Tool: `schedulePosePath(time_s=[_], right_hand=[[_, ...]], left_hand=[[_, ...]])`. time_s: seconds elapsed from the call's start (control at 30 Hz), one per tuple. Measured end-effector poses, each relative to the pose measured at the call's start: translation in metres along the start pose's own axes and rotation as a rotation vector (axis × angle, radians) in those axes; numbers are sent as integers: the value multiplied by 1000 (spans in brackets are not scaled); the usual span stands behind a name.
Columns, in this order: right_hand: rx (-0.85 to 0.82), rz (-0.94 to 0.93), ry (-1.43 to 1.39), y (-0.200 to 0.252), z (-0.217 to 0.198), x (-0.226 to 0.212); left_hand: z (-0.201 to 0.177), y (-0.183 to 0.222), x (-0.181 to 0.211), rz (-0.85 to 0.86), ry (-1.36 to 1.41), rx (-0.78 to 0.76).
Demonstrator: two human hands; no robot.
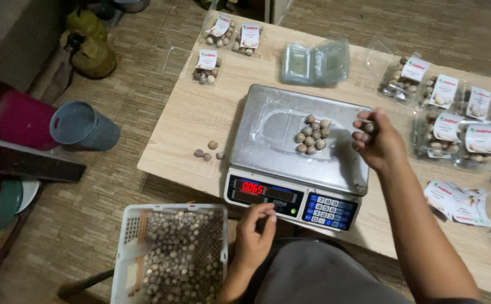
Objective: The person picks up several nuts from a large white basket, places them on an electronic scale, and kemudian puts them into clear plastic bags according to weight.
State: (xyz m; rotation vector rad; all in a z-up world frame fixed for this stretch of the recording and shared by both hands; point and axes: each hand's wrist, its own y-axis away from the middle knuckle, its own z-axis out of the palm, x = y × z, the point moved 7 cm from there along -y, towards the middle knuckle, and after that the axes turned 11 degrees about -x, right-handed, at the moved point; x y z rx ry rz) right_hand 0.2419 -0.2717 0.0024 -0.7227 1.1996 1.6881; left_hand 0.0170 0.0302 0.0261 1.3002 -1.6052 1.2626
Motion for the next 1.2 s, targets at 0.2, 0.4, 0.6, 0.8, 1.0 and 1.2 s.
schedulePosePath(time_s=[0.2,0.4,0.6,0.8,1.0,1.2], right_hand=[[-11,33,-80,8,13,-3],[-100,-194,572,-3,55,-14],[-235,-389,1269,-54,84,12],[-151,-171,1059,-43,75,-24],[-86,-211,1243,-34,74,-39],[-150,-310,1359,-50,61,-9]], left_hand=[[26,12,-11,-191,-49,-377],[42,26,-27,-204,-97,-507],[39,28,-36,-248,-96,-524],[28,43,-47,-233,-115,-457],[33,48,-56,-226,-132,-484],[34,36,-43,-269,-128,-537]])
